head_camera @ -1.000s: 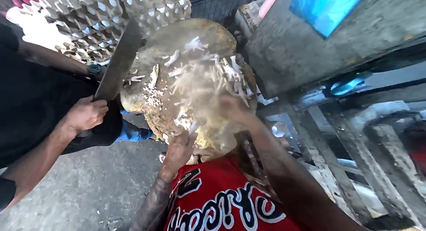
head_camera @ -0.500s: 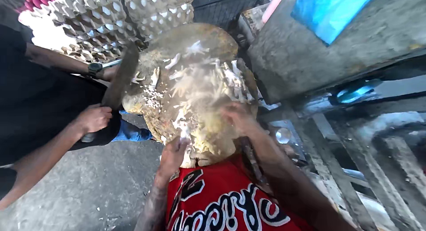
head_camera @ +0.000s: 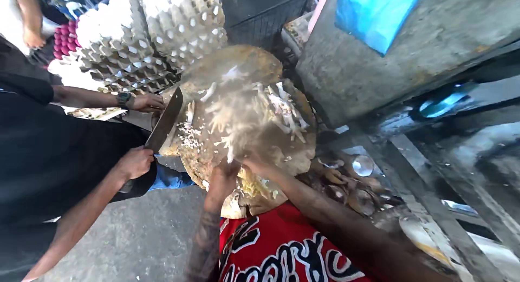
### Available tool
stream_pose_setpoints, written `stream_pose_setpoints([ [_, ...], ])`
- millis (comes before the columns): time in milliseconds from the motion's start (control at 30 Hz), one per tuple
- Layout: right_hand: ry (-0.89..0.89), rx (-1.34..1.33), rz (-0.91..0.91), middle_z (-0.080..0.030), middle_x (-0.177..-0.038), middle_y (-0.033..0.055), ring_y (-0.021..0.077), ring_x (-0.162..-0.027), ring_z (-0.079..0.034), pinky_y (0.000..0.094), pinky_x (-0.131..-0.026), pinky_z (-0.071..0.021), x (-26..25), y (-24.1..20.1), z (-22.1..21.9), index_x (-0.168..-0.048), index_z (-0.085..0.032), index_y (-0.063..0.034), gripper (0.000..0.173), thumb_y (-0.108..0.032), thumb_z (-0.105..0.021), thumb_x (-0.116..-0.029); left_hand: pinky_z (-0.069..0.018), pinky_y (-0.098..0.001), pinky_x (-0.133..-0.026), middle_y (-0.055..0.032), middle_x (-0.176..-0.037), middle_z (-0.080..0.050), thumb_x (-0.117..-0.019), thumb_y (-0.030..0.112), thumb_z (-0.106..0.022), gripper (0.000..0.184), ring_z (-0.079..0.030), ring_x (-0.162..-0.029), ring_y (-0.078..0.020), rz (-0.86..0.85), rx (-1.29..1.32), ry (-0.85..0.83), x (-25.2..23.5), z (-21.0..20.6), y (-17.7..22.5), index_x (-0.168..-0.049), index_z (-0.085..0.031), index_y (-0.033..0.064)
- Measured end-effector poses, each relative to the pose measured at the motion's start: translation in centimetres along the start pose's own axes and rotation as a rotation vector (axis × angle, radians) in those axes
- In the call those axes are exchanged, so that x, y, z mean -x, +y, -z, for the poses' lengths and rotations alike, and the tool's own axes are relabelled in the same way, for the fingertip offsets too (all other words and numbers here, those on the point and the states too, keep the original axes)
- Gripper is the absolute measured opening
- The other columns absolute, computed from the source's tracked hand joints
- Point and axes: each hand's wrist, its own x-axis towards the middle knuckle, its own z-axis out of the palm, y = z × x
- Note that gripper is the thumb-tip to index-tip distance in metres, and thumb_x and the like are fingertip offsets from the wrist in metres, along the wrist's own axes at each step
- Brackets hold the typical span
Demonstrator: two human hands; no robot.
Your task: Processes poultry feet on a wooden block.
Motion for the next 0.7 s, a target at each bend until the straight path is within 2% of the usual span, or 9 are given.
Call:
stream_pose_setpoints([
  [100,0.101,-0.009,0.109,-0.061,-0.075,0.0,0.0025,-0.059,-0.054,0.0201,-0.057,-0.0484,0.3,0.9,-0.1,-0.101,-0.064,0.0052,0.013,-0.006,-0.059,-0.1009,-0.0571,-0.0357,-0.089,-0.0131,-0.1,-0.073,-0.0984,0.013,-0.062,0.031,-0.07,-0.092,-0.0143,-0.053,0.001,0.007,1.2,-0.6,0.3,-0.121,-0.063,-0.0077],
  [200,0.253,0.146,0.1,-0.068,-0.093,0.0149,0.0159,-0.081,-0.064,0.0343,-0.078,-0.0556,-0.8,0.3,1.2,-0.11,-0.066,0.0107,0.023,-0.003,-0.051,-0.1015,-0.0561,-0.0381,-0.077,-0.0107,-0.085,-0.07,-0.0976,0.015,-0.061,0.024,-0.067,-0.078,-0.0159,-0.081,-0.05,0.011,2.7,-1.5,1.3,-0.107,-0.068,-0.0057],
  [333,0.408,-0.017,0.009,-0.053,-0.071,0.001,0.005,-0.052,-0.041,0.022,-0.051,-0.0393,-1.5,-1.5,4.7,-0.11,-0.064,0.0039,0.015,-0.003,-0.052,-0.1035,-0.0493,-0.0206,-0.061,0.0042,-0.075,-0.061,-0.0944,0.006,-0.061,0.007,-0.056,-0.062,-0.0006,0.072,0.267,0.023,4.1,-0.1,1.4,-0.098,-0.064,-0.0002],
  [400,0.402,-0.09,0.046,-0.057,-0.065,-0.0009,0.0028,-0.046,-0.045,0.0177,-0.045,-0.0416,-1.2,-1.4,6.1,-0.102,-0.063,0.0014,0.009,-0.005,-0.057,-0.1033,-0.0458,-0.017,-0.051,0.0103,-0.064,-0.057,-0.0911,0.0,-0.057,0.013,-0.052,-0.053,0.0018,0.094,0.484,0.054,4.3,1.3,1.0,-0.083,-0.057,0.0106],
  [467,0.212,-0.037,0.067,-0.068,-0.083,0.0055,0.0083,-0.058,-0.06,0.0228,-0.054,-0.0521,-0.3,-1.2,6.4,-0.114,-0.061,0.0023,0.014,-0.005,-0.059,-0.1018,-0.0445,-0.0168,-0.049,0.0107,-0.061,-0.056,-0.0886,-0.001,-0.055,0.02,-0.051,-0.05,0.0012,0.101,0.624,0.045,4.3,2.0,0.6,-0.078,-0.054,0.0156],
  [533,-0.102,0.049,0.098,-0.069,-0.111,0.0108,0.0133,-0.077,-0.067,0.0272,-0.061,-0.0554,0.6,-0.8,5.3,-0.139,-0.05,0.0006,0.043,-0.011,-0.061,-0.099,-0.0446,-0.017,-0.048,0.0097,-0.061,-0.057,-0.0886,0.0,-0.057,0.02,-0.052,-0.05,0.0006,0.098,0.674,-0.016,3.9,2.2,0.2,-0.077,-0.055,0.0159],
  [567,-0.206,0.067,0.121,-0.069,-0.113,0.0089,0.0119,-0.079,-0.068,0.0261,-0.061,-0.0554,0.8,-0.5,4.4,-0.141,-0.05,-0.0006,0.048,-0.014,-0.064,-0.0961,-0.0443,-0.0167,-0.048,0.01,-0.061,-0.057,-0.0883,0.001,-0.058,0.019,-0.052,-0.05,0.0008,0.094,0.68,-0.062,3.6,2.1,0.0,-0.077,-0.056,0.0164],
  [633,-0.266,0.055,0.16,-0.073,-0.087,-0.0012,0.0036,-0.065,-0.065,0.0201,-0.056,-0.0535,0.9,-0.2,3.0,-0.112,-0.067,-0.0018,0.02,-0.01,-0.069,-0.0938,-0.0432,-0.0162,-0.047,0.011,-0.06,-0.057,-0.0868,0.003,-0.059,0.018,-0.052,-0.049,0.0019,0.094,0.666,-0.141,3.2,2.1,-0.2,-0.077,-0.056,0.018],
  [700,-0.263,0.081,0.173,-0.067,-0.072,-0.0083,-0.002,-0.056,-0.059,0.0157,-0.053,-0.0494,0.8,-0.1,2.8,-0.092,-0.067,-0.0062,0.006,-0.01,-0.067,-0.0963,-0.0404,-0.0151,-0.047,0.0127,-0.059,-0.055,-0.0876,0.003,-0.059,0.02,-0.049,-0.049,0.0035,0.1,0.632,-0.185,3.2,2.5,-0.3,-0.076,-0.055,0.0192],
])
